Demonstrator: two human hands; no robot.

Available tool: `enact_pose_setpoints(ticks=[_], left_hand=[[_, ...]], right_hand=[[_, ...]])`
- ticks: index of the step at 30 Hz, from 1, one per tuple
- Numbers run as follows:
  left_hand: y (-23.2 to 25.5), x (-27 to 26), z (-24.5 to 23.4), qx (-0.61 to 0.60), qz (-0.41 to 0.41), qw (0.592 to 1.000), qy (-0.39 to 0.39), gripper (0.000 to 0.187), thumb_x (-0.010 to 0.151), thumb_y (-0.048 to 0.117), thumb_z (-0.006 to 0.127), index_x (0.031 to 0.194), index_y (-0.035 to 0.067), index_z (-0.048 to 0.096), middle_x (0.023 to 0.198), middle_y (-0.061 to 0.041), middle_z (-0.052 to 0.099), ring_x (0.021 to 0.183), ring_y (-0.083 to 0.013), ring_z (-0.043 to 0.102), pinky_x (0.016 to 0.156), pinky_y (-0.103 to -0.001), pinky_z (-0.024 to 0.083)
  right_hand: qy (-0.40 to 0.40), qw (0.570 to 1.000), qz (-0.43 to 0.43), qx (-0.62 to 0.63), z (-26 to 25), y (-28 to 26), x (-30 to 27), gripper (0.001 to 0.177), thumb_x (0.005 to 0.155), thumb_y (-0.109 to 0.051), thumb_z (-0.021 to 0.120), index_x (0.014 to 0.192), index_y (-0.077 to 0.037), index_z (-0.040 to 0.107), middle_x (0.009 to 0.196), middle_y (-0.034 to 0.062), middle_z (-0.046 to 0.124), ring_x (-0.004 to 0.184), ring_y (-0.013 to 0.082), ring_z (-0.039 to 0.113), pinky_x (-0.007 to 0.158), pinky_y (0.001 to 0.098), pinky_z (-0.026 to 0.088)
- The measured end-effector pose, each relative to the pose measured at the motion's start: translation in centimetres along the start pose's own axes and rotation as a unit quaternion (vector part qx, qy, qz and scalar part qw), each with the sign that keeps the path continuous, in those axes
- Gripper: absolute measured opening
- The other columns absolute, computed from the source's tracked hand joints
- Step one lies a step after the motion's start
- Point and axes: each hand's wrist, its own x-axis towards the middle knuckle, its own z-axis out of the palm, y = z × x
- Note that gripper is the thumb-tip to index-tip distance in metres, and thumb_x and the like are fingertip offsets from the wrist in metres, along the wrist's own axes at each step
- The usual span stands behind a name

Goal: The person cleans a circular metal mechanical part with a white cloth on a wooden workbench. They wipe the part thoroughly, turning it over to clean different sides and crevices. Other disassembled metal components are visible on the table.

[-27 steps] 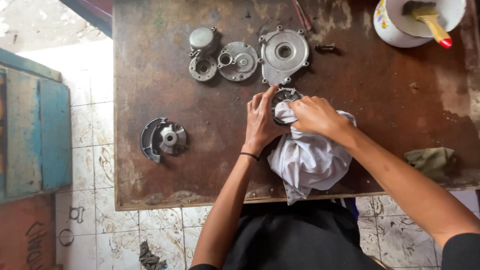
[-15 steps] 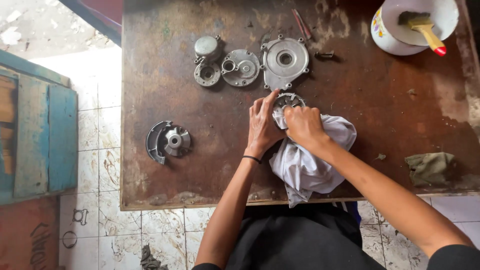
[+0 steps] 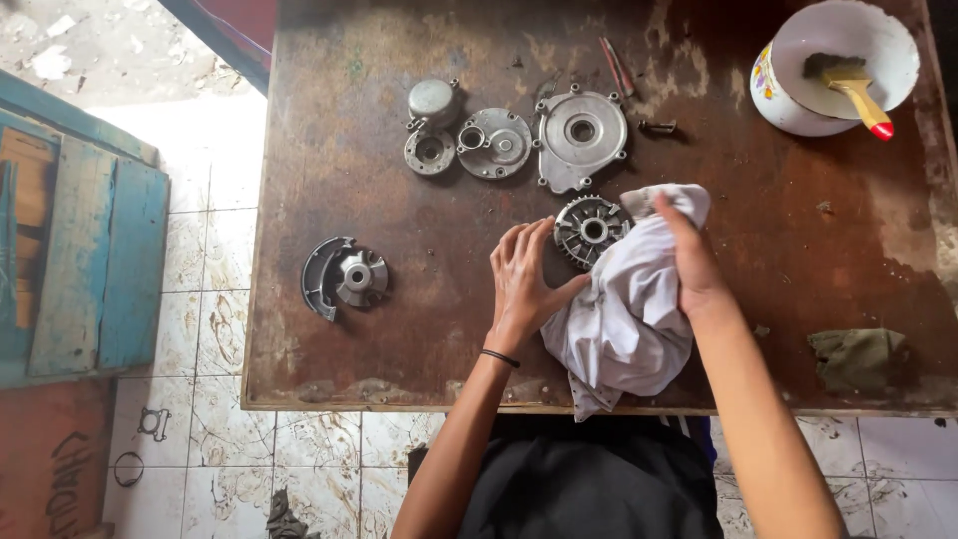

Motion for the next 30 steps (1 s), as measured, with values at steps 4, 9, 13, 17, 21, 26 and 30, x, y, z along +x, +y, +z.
enact_pose_setpoints(ticks=[4, 9, 13, 17, 21, 26, 30], left_hand=[[1.4, -1.9, -0.9, -0.028, -0.021, 0.998, 0.050, 0.087, 0.077, 0.048, 0.085, 0.146, 0.008, 0.052, 0.143, -0.010, 0.059, 0.142, -0.0308, 0.043, 0.119, -0.049, 0.031], [4.5, -6.2, -2.3, -0.198, -0.147, 0.968, -0.055, 0.073, 0.084, 0.044, 0.079, 0.144, 0.009, 0.056, 0.138, -0.012, 0.061, 0.136, -0.0296, 0.052, 0.110, -0.045, 0.047], [7.7, -7.9, -2.3, -0.159, -0.035, 0.983, -0.084, 0.084, 0.073, 0.028, 0.088, 0.141, -0.004, 0.051, 0.128, -0.023, 0.061, 0.124, -0.0363, 0.052, 0.101, -0.052, 0.041], [6.1, -8.6, -0.9, -0.207, -0.103, 0.973, -0.011, 0.041, 0.082, 0.000, 0.065, 0.122, -0.001, 0.066, 0.102, -0.015, 0.070, 0.092, -0.0231, 0.066, 0.077, -0.037, 0.053], [4.7, -7.8, -3.7, -0.297, -0.190, 0.935, 0.027, 0.022, 0.097, 0.003, 0.057, 0.110, -0.002, 0.073, 0.075, -0.009, 0.069, 0.061, -0.0118, 0.060, 0.054, -0.031, 0.043], [1.8, -8.2, -4.1, -0.439, -0.244, 0.858, 0.104, 0.032, 0.108, 0.013, 0.053, 0.128, -0.002, 0.073, 0.091, -0.013, 0.069, 0.078, -0.0150, 0.057, 0.069, -0.030, 0.046], [7.9, -4.2, -8.6, -0.486, -0.184, 0.854, 0.030, 0.043, 0.097, 0.010, 0.056, 0.140, 0.010, 0.054, 0.127, -0.006, 0.068, 0.116, -0.0164, 0.065, 0.101, -0.031, 0.054]], right_hand=[[0.001, 0.979, -0.191, 0.074, -2.0, 0.5, -4.8, 0.042, 0.111, -0.048, 0.068, 0.119, -0.007, 0.063, 0.114, 0.0051, 0.068, 0.108, 0.0193, 0.063, 0.101, 0.0381, 0.051], [0.027, 0.957, -0.028, 0.288, -0.5, -0.8, -9.8, 0.071, 0.107, -0.071, 0.035, 0.133, -0.008, 0.057, 0.121, 0.0113, 0.066, 0.125, 0.0304, 0.060, 0.109, 0.0519, 0.047], [-0.049, 0.932, -0.043, 0.356, 0.3, -1.0, -10.4, 0.077, 0.116, -0.065, 0.036, 0.162, -0.005, 0.052, 0.118, 0.0153, 0.065, 0.123, 0.0326, 0.059, 0.114, 0.0514, 0.045], [0.008, 0.970, -0.012, 0.244, 2.6, -3.4, -10.3, 0.088, 0.103, -0.073, 0.031, 0.155, -0.004, 0.047, 0.125, 0.0178, 0.065, 0.124, 0.0353, 0.057, 0.108, 0.0541, 0.042], [0.120, 0.960, -0.033, -0.252, -3.9, 0.8, -9.1, 0.089, 0.104, -0.073, 0.028, 0.158, -0.003, 0.020, 0.166, 0.0155, 0.019, 0.156, 0.0292, 0.016, 0.124, 0.0523, 0.015], [0.105, 0.953, 0.174, -0.226, -6.8, 0.3, -13.6, 0.101, 0.079, -0.073, 0.052, 0.158, -0.015, 0.033, 0.159, 0.0158, 0.039, 0.147, 0.0322, 0.034, 0.116, 0.0623, 0.025], [-0.107, 0.814, -0.075, 0.566, -8.5, 0.9, -16.6, 0.062, 0.105, -0.055, 0.056, 0.144, -0.011, 0.035, 0.143, 0.0111, 0.043, 0.144, 0.0302, 0.038, 0.132, 0.0559, 0.031]])
